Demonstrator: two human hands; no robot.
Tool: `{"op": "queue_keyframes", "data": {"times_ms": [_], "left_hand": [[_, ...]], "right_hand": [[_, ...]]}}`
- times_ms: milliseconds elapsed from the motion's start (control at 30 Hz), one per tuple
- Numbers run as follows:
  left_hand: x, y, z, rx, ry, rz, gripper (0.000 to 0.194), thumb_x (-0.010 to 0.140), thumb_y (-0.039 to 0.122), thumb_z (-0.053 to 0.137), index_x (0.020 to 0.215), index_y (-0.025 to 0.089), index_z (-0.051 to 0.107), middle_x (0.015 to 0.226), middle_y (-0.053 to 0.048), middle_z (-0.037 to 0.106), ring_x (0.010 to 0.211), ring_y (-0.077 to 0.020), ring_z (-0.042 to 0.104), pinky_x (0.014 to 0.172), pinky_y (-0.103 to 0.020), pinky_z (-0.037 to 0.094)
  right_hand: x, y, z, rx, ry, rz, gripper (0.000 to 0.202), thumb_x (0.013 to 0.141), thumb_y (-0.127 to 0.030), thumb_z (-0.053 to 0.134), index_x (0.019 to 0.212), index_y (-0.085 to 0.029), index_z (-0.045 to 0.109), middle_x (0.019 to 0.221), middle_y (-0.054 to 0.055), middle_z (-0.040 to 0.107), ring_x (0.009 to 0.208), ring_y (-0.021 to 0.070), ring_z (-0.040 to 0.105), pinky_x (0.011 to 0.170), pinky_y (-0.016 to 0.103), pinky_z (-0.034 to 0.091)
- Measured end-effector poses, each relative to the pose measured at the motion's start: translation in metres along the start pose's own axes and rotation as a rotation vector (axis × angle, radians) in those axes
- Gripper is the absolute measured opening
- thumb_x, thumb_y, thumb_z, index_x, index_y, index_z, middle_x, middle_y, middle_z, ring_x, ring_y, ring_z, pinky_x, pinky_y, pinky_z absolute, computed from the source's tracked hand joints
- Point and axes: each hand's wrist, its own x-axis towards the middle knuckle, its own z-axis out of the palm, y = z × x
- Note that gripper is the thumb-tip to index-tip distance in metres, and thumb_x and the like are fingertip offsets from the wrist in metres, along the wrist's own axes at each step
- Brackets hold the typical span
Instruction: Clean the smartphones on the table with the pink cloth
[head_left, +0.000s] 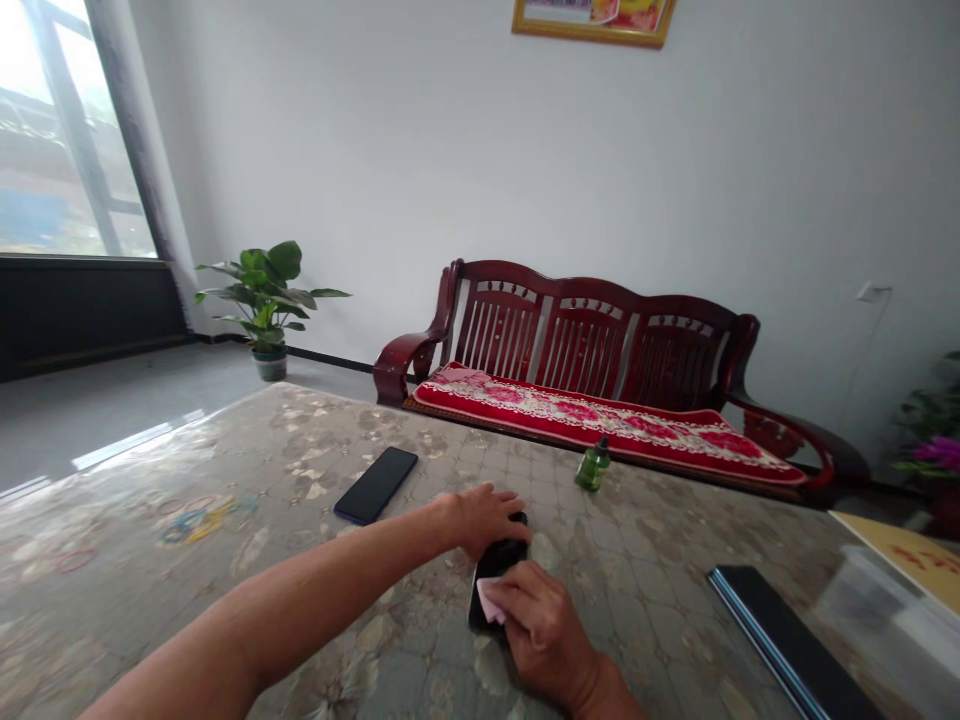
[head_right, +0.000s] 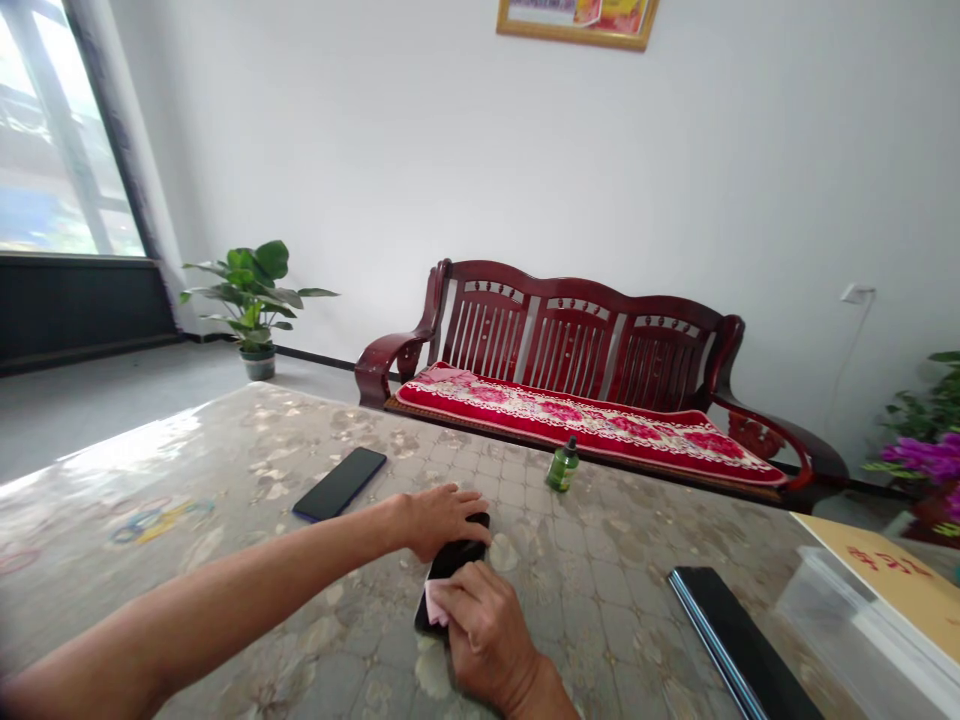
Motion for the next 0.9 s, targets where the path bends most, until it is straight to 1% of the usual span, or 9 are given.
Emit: {"op": "queue_keyframes", "data": {"times_ms": [67,167,233,367,533,600,733,800,900], "left_hand": [[-0.003,-0.003,-0.004,0.017,-0.066,-0.066,0.080,0.055,0.026,0.086,0.127,0.032,0.053,0.139,-0.012,0.047,0.129,-0.0364,0.042,0.095,-0.048,0.044],[-0.015,-0.008,-0.006,-0.035,-0.156,-0.230,0.086,0.050,0.036,0.089,0.127,0.028,0.053,0.135,-0.013,0.049,0.123,-0.0365,0.047,0.093,-0.048,0.046],[-0.027,-0.009,-0.005,-0.110,-0.165,-0.350,0.082,0.051,0.038,0.088,0.125,0.024,0.055,0.129,-0.013,0.052,0.117,-0.0350,0.052,0.089,-0.045,0.049],[-0.050,0.003,0.004,-0.188,-0.055,-0.638,0.061,0.059,0.042,0.079,0.111,0.015,0.061,0.115,-0.015,0.059,0.109,-0.0340,0.056,0.089,-0.042,0.050],[-0.065,0.042,0.016,-0.180,0.029,-0.864,0.052,0.077,0.048,0.066,0.114,0.012,0.060,0.117,-0.017,0.058,0.112,-0.0358,0.054,0.089,-0.045,0.049],[-0.068,0.059,0.018,-0.227,0.088,-0.866,0.054,0.080,0.043,0.065,0.124,0.014,0.056,0.120,-0.015,0.058,0.114,-0.0343,0.053,0.091,-0.045,0.049],[-0.076,0.084,0.022,-0.418,0.082,-0.716,0.071,0.076,0.037,0.070,0.140,0.015,0.047,0.135,-0.016,0.051,0.123,-0.0336,0.049,0.100,-0.044,0.045],[-0.080,0.090,0.026,-0.479,0.091,-0.648,0.072,0.075,0.031,0.072,0.141,0.017,0.047,0.142,-0.015,0.047,0.128,-0.0321,0.044,0.108,-0.040,0.039],[-0.084,0.093,0.036,-0.510,0.134,-0.627,0.068,0.078,0.024,0.070,0.142,0.018,0.047,0.146,-0.013,0.045,0.131,-0.0296,0.042,0.113,-0.039,0.033]], "right_hand": [[-0.003,0.003,0.001,-0.001,0.032,0.033,0.037,0.085,-0.004,0.047,0.109,-0.024,0.067,0.086,0.005,0.065,0.079,0.0168,0.060,0.070,0.028,0.049],[-0.006,0.012,0.003,-0.007,0.110,0.109,0.038,0.086,-0.005,0.046,0.111,-0.023,0.068,0.085,0.005,0.064,0.079,0.0161,0.060,0.071,0.027,0.049],[-0.008,0.019,0.004,0.000,0.166,0.183,0.038,0.086,-0.006,0.045,0.110,-0.023,0.069,0.085,0.005,0.063,0.078,0.0156,0.060,0.072,0.026,0.050],[-0.007,0.030,0.005,0.037,0.257,0.362,0.031,0.089,-0.012,0.046,0.105,-0.022,0.071,0.085,0.005,0.063,0.079,0.0157,0.061,0.073,0.026,0.051],[-0.006,0.038,0.006,0.061,0.306,0.457,0.025,0.091,-0.020,0.049,0.102,-0.021,0.072,0.087,0.006,0.066,0.080,0.0173,0.063,0.073,0.027,0.051],[-0.005,0.040,0.007,0.064,0.301,0.480,0.023,0.091,-0.022,0.051,0.100,-0.020,0.072,0.087,0.006,0.066,0.080,0.0176,0.063,0.073,0.027,0.051],[-0.004,0.042,0.008,0.026,0.248,0.519,0.022,0.090,-0.018,0.051,0.097,-0.020,0.072,0.087,0.005,0.065,0.081,0.0168,0.063,0.075,0.026,0.050],[-0.004,0.039,0.008,-0.024,0.193,0.497,0.027,0.088,-0.012,0.048,0.099,-0.022,0.071,0.088,0.004,0.065,0.082,0.0163,0.062,0.077,0.026,0.050],[-0.005,0.032,0.008,-0.124,0.086,0.401,0.041,0.084,-0.002,0.042,0.103,-0.025,0.070,0.089,0.003,0.064,0.085,0.0165,0.060,0.079,0.026,0.048]]}}
